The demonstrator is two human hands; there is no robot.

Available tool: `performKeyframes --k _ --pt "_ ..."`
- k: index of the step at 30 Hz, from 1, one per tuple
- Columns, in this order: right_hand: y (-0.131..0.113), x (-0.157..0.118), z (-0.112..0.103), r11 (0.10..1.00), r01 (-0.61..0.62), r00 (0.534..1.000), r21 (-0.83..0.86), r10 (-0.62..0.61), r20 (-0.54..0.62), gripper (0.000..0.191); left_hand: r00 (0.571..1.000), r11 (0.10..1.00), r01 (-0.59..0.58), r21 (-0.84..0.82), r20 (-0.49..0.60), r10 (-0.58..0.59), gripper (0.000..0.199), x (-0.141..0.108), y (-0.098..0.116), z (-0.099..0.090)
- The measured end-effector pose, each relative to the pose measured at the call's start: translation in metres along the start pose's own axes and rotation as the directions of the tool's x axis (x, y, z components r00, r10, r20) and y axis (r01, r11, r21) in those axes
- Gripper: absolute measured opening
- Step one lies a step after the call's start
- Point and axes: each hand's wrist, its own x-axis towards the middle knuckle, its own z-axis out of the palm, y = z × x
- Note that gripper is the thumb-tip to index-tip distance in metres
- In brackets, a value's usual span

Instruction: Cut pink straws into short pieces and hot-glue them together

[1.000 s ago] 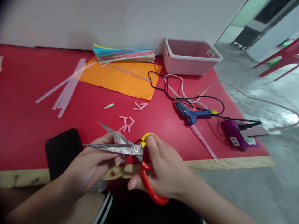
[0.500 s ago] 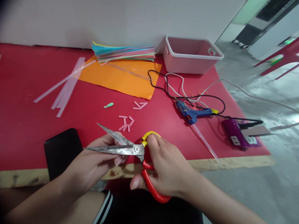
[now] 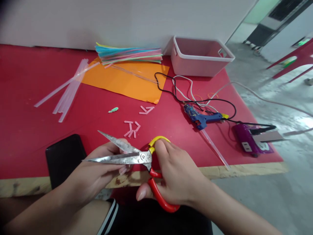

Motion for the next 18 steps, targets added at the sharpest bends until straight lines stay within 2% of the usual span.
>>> performKeyframes --k 5,9,13,18 --pt "0.003 -0.0029 0.0006 0.999 -0.037 0.999 0.027 0.036 0.041 0.066 1.0 0.999 -0.025 0.02 0.001 0.025 0.01 -0.002 0.0023 0.0013" --pt "0.0028 -0.0016 -0.0008 1.0 0.008 1.0 0.018 -0.008 0.016 0.067 1.0 1.0 -0.016 -0.015 0.015 0.016 0.014 -0.0004 0.0032 0.0023" --pt "0.0002 -0.0002 -0.0023 0.999 -0.008 1.0 -0.054 0.009 0.02 0.069 0.999 0.999 0.018 -0.042 0.031 -0.016 0.015 0.0013 0.0025 0.0016" --pt "0.0038 -0.0037 0.0002 0.998 -0.061 0.997 0.028 0.06 0.05 0.071 0.998 0.995 -0.038 0.09 -0.043 0.042 0.009 0.0007 0.0018 -0.002"
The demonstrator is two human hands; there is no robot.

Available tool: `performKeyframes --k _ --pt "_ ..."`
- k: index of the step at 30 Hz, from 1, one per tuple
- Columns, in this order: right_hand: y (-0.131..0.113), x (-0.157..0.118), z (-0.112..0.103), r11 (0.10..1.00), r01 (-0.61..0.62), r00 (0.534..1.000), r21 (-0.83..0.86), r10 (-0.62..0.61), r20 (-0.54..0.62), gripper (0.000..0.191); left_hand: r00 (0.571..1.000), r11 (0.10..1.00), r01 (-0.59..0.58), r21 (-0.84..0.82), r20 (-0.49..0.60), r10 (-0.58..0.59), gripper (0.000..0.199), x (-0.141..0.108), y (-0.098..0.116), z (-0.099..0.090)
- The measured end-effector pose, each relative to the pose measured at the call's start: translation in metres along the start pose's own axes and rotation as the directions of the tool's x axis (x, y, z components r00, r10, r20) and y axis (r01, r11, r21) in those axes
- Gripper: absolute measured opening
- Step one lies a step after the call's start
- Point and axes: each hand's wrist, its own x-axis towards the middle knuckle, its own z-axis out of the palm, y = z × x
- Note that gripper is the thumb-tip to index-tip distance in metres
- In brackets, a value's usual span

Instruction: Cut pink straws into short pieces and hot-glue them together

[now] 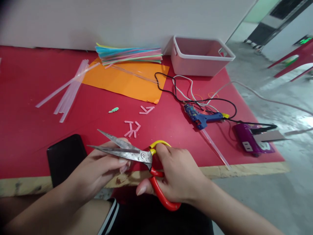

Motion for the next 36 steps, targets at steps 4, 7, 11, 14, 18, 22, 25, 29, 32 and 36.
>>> performKeyframes --k 4,7,11,14,18,22,25,29,32,36 --pt "0.008 0.0 -0.003 0.995 -0.063 0.997 0.078 0.066 -0.028 0.073 1.0 0.998 -0.012 0.062 -0.018 0.013 0.014 0.001 0.0 -0.001" --pt "0.011 0.001 -0.005 0.998 -0.057 0.995 0.002 0.057 -0.081 0.07 0.997 0.998 -0.014 0.068 -0.075 0.019 0.018 0.003 0.0 0.001" --pt "0.009 0.0 -0.002 0.999 0.024 0.991 -0.036 -0.028 -0.132 0.061 0.991 0.995 -0.011 0.098 -0.135 0.024 0.018 0.004 0.0 0.002" --pt "0.007 -0.002 0.001 0.999 0.018 0.988 -0.043 -0.024 -0.153 0.061 0.984 0.994 0.017 0.109 -0.178 0.003 0.018 0.005 -0.001 0.001" --pt "0.005 -0.005 0.003 0.987 -0.083 0.984 0.14 0.103 -0.143 0.054 0.963 0.993 -0.048 0.107 -0.259 0.075 0.02 0.004 -0.002 0.004" --pt "0.0 -0.003 0.003 0.854 -0.277 0.937 0.441 0.343 -0.075 0.045 0.939 0.97 -0.184 0.156 -0.264 0.221 0.015 0.001 -0.003 0.011" --pt "-0.006 0.002 0.004 0.692 -0.322 0.914 0.646 0.404 0.022 0.043 0.84 0.837 -0.328 0.438 -0.27 0.47 0.012 -0.002 -0.005 0.011" --pt "-0.016 0.01 0.006 0.424 -0.286 0.936 0.859 0.315 0.156 0.044 0.614 0.33 -0.529 0.782 0.083 0.785 0.014 -0.003 -0.009 0.001" --pt "-0.023 0.015 0.007 0.308 -0.273 0.947 0.911 0.251 0.199 0.042 0.512 0.123 -0.554 0.823 0.22 0.831 0.016 -0.003 -0.01 -0.005" --pt "-0.029 0.017 0.007 0.241 -0.271 0.951 0.932 0.218 0.22 0.037 0.475 0.039 -0.573 0.819 0.293 0.83 0.019 -0.004 -0.012 -0.006"
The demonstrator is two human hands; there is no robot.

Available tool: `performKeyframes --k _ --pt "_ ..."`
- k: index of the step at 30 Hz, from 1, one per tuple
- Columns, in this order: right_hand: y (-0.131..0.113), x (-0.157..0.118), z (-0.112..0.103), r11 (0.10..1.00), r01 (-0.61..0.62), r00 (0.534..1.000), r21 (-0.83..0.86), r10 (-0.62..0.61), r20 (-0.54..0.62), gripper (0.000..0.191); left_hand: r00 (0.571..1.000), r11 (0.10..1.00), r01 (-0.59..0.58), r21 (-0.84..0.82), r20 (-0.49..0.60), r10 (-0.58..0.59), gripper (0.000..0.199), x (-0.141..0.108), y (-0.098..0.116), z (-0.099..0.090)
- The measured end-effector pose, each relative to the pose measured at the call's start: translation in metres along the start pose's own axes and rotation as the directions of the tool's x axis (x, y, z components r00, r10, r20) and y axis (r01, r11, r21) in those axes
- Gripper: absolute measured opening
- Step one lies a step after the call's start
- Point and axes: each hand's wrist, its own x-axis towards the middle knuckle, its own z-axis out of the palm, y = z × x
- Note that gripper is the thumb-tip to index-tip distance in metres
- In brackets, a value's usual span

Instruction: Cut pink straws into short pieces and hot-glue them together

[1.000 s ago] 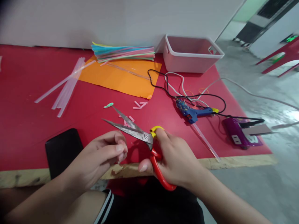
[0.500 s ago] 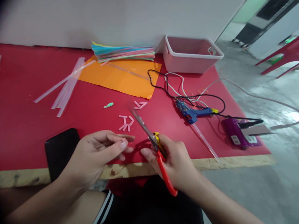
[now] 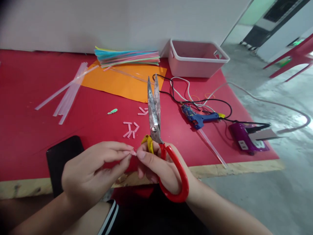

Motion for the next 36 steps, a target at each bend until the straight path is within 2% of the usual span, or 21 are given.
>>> performKeyframes --k 5,8,10,12,14,16,19,20,22,24,28,30,34,36 --pt "-0.003 0.002 0.001 1.0 0.011 0.999 -0.012 -0.011 -0.046 0.034 0.999 0.999 0.0 -0.046 0.039 0.001 0.018 -0.001 -0.001 0.001" --pt "-0.005 0.004 -0.005 0.999 -0.01 0.999 -0.038 0.009 -0.031 0.033 0.984 0.985 0.09 -0.149 0.165 -0.066 0.018 0.002 -0.003 0.0" --pt "-0.007 0.004 -0.011 0.998 -0.019 0.999 -0.055 0.021 0.026 0.033 0.958 0.943 0.21 -0.257 0.246 -0.146 0.013 0.005 -0.002 0.0" --pt "-0.008 0.004 -0.017 0.996 0.002 0.997 -0.086 0.005 0.075 0.032 0.907 0.85 0.379 -0.366 0.332 -0.261 0.008 0.007 -0.001 0.0" --pt "-0.009 0.002 -0.024 0.99 0.019 0.996 -0.14 -0.007 0.087 0.03 0.811 0.698 0.563 -0.441 0.457 -0.366 0.013 0.009 0.002 0.002" --pt "-0.012 0.0 -0.028 0.977 0.009 0.997 -0.212 0.006 0.072 0.029 0.716 0.516 0.693 -0.504 0.566 -0.409 0.016 0.009 0.005 0.004" --pt "-0.016 -0.003 -0.03 0.948 0.012 0.997 -0.318 0.015 0.081 0.028 0.621 0.27 0.781 -0.564 0.653 -0.433 0.021 0.007 0.008 0.008" --pt "-0.017 -0.003 -0.03 0.939 0.022 0.996 -0.343 0.01 0.093 0.029 0.596 0.22 0.797 -0.562 0.674 -0.437 0.023 0.007 0.008 0.009" --pt "-0.017 -0.003 -0.031 0.928 0.031 0.996 -0.372 0.004 0.095 0.03 0.565 0.182 0.818 -0.546 0.7 -0.437 0.025 0.006 0.007 0.01" --pt "-0.014 -0.003 -0.033 0.926 0.046 0.996 -0.374 -0.013 0.089 0.034 0.582 0.213 0.807 -0.55 0.684 -0.439 0.024 0.007 0.006 0.009" --pt "-0.005 -0.007 -0.039 0.952 0.124 0.985 -0.281 -0.084 0.149 0.064 0.684 0.377 0.725 -0.577 0.538 -0.492 0.014 0.007 0.006 0.009" --pt "-0.004 -0.011 -0.039 0.932 0.148 0.982 -0.33 -0.1 0.157 0.072 0.718 0.443 0.69 -0.572 0.463 -0.52 0.01 0.007 0.005 0.009" --pt "-0.01 -0.021 -0.028 0.748 0.204 0.978 -0.632 -0.181 0.101 0.069 0.766 0.534 0.628 -0.567 0.327 -0.553 0.011 0.006 0.004 0.009" --pt "-0.011 -0.025 -0.021 0.661 0.212 0.973 -0.72 -0.213 0.091 0.07 0.786 0.56 0.593 -0.579 0.263 -0.56 0.012 0.005 0.003 0.009"
